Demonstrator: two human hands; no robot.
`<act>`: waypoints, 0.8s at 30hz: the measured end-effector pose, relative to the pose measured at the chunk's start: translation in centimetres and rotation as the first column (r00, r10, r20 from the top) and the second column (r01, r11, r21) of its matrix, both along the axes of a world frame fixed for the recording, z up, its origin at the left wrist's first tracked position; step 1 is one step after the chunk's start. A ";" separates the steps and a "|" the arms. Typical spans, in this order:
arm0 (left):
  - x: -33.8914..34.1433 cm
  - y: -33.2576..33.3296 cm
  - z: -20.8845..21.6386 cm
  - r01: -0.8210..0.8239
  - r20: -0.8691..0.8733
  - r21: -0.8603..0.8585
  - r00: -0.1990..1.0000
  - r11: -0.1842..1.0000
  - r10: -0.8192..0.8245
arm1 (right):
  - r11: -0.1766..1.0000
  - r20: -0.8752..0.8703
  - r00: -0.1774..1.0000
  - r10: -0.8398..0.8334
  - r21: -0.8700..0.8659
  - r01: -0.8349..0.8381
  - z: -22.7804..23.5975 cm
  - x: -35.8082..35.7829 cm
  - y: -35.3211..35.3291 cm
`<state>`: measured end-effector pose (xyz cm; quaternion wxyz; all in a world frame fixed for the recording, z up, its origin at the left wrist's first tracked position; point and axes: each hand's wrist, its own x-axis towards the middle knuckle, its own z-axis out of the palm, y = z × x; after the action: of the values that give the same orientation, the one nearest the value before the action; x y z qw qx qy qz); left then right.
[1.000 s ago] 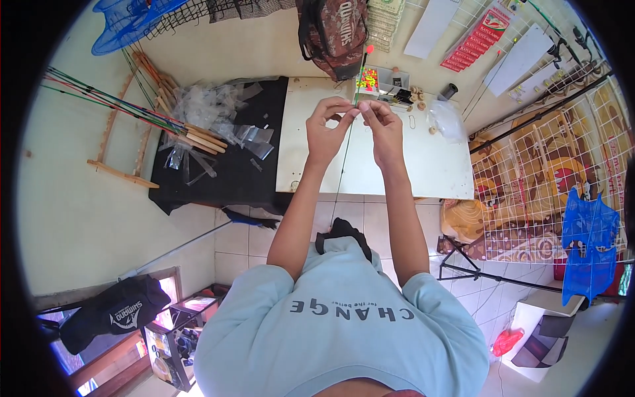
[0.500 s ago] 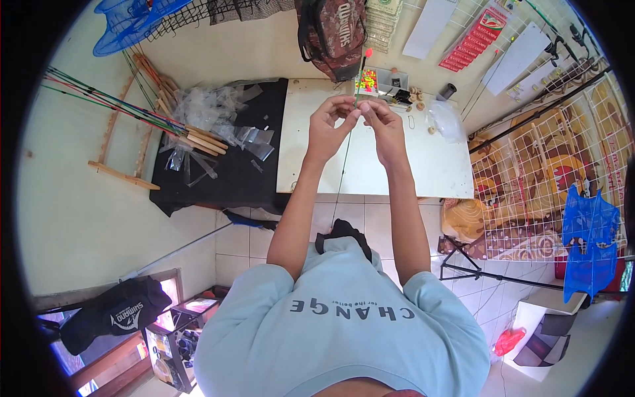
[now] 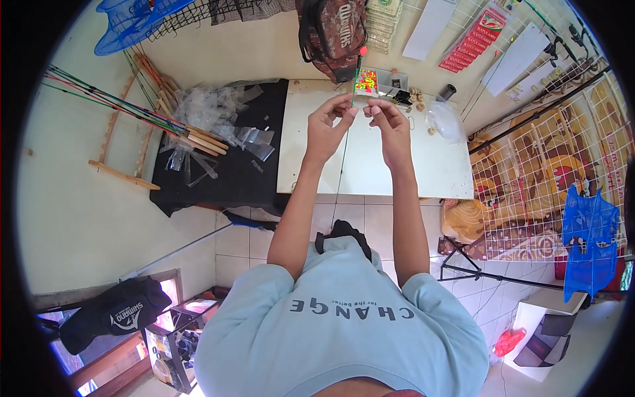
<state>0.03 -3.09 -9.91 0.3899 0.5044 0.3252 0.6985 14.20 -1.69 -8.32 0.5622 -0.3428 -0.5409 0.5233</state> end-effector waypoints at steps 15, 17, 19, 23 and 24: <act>-0.2 0.1 -0.2 0.050 -0.005 -0.059 0.999 0.997 -0.051 | 0.980 0.305 0.948 -0.090 0.197 0.029 1.0 0.3 0.1; -0.4 -0.1 0.1 0.042 -0.036 -0.090 0.998 0.995 -0.046 | 0.984 0.316 0.944 -0.100 0.171 0.047 0.8 0.2 0.2; -0.2 0.0 0.1 0.034 0.000 -0.071 0.999 0.997 -0.034 | 0.993 0.286 0.956 -0.072 0.107 0.042 0.6 0.0 0.3; -0.4 0.0 0.4 0.050 -0.010 -0.064 0.999 0.997 -0.051 | 0.995 0.264 0.965 -0.010 0.100 -0.017 0.2 -0.1 0.4; -0.4 0.1 0.4 0.060 -0.032 -0.062 0.998 0.996 -0.062 | 0.989 0.276 0.961 0.007 0.137 -0.046 0.1 -0.1 0.4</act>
<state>-0.42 -2.97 -9.46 0.4206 0.5140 0.3373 0.6672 14.07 -1.34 -8.23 0.4978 -0.3637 -0.6541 0.4383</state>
